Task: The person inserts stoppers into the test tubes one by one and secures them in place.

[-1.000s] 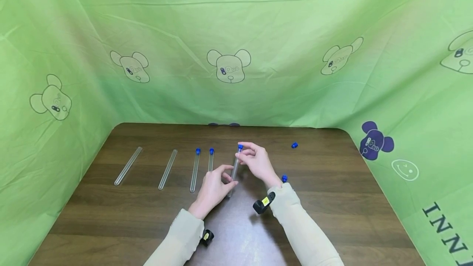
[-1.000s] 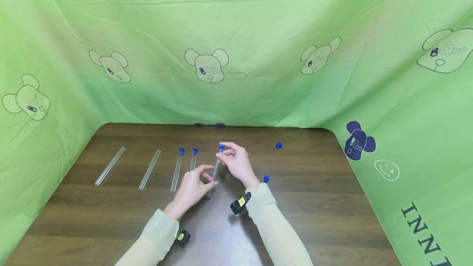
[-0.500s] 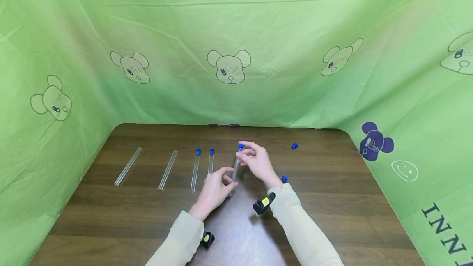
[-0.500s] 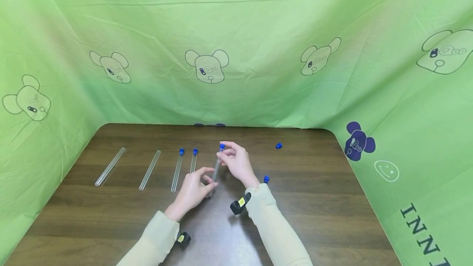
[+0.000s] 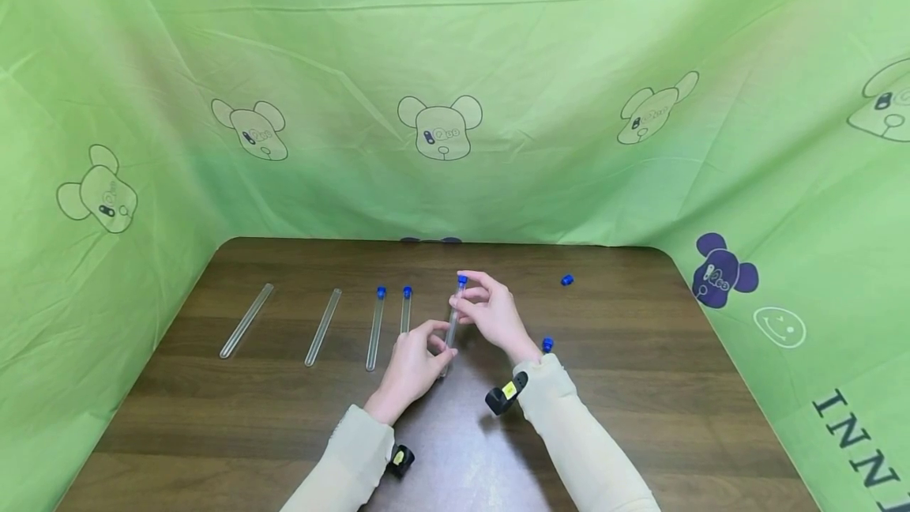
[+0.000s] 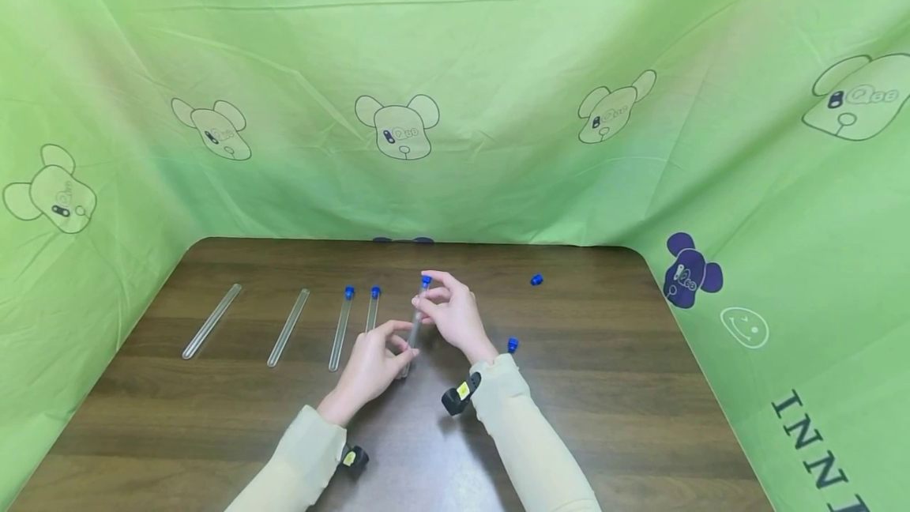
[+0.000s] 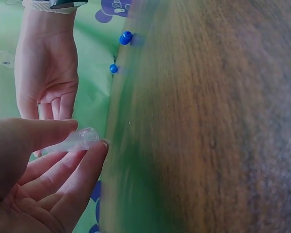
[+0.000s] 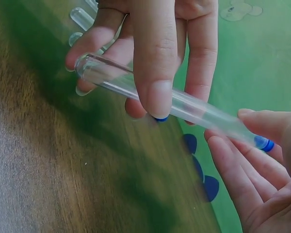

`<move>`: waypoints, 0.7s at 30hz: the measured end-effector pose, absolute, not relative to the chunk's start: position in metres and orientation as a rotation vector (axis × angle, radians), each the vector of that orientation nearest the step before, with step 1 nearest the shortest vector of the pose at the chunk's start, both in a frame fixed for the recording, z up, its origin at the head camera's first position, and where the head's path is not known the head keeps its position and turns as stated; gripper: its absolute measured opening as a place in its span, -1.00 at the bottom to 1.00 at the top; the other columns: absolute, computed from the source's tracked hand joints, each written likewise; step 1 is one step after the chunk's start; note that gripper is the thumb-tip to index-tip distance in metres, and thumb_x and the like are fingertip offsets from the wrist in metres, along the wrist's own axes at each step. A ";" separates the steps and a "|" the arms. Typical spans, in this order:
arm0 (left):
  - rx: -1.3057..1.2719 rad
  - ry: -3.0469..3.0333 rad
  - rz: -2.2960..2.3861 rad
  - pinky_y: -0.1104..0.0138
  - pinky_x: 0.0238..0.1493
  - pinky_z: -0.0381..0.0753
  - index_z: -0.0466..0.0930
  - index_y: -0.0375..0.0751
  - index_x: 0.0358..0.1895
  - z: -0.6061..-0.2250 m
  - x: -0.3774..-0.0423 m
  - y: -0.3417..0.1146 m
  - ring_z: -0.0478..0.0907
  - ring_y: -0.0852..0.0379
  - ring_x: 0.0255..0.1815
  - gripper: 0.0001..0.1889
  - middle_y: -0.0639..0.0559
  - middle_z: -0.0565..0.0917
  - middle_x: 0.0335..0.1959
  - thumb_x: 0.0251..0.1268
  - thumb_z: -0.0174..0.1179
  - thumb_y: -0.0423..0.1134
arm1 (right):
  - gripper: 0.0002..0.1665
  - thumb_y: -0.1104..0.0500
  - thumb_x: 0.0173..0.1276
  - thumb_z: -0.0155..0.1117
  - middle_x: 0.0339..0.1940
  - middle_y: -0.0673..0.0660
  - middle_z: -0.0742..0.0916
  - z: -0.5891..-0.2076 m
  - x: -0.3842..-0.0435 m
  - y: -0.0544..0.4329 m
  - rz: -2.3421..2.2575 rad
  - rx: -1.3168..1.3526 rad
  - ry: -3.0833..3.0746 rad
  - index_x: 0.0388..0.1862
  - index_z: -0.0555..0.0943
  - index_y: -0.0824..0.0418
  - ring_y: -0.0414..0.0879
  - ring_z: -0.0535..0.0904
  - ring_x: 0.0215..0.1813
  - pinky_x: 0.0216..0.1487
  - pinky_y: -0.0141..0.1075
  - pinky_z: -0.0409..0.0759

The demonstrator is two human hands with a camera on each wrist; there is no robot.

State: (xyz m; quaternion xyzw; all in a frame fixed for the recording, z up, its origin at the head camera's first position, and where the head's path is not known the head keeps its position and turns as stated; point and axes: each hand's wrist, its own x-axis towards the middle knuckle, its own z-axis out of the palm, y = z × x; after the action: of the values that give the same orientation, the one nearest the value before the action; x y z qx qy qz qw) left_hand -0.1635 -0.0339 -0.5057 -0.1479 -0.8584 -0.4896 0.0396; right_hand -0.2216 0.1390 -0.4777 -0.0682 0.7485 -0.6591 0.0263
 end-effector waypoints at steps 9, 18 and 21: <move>-0.464 -2.597 -1.517 0.41 -0.60 0.56 0.64 -0.31 0.07 -0.506 -0.164 -0.033 0.54 0.41 -0.72 -0.64 0.14 0.69 -0.50 0.20 0.44 -0.41 | -0.37 0.44 0.35 0.37 -0.12 0.38 0.77 -0.474 -0.224 0.140 -2.067 -0.150 2.247 0.39 0.47 0.35 0.14 0.78 -0.27 -0.22 -0.10 0.73; -0.461 -2.599 -1.550 0.41 -0.61 0.57 0.64 -0.31 0.08 -0.504 -0.165 -0.032 0.55 0.39 -0.72 -0.65 0.12 0.69 -0.50 0.23 0.43 -0.41 | -0.40 0.42 0.33 0.41 -0.14 0.36 0.78 -0.475 -0.225 0.140 -2.109 -0.155 2.243 0.35 0.53 0.32 0.03 0.78 -0.34 -0.26 -0.16 0.73; -0.468 -2.589 -1.552 0.40 -0.62 0.57 0.64 -0.32 0.08 -0.503 -0.165 -0.032 0.55 0.39 -0.72 -0.65 0.11 0.69 -0.50 0.22 0.43 -0.42 | -0.42 0.43 0.32 0.41 -0.15 0.36 0.78 -0.473 -0.225 0.140 -2.124 -0.164 2.252 0.33 0.55 0.33 0.01 0.78 -0.35 -0.27 -0.14 0.73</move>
State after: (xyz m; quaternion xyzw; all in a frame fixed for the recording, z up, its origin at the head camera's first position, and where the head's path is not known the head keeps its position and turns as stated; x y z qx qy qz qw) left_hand -0.1651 -0.0322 -0.5032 -0.1531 -0.8468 -0.5075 0.0436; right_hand -0.2249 0.1400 -0.4727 -0.0530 0.7263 -0.6850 0.0210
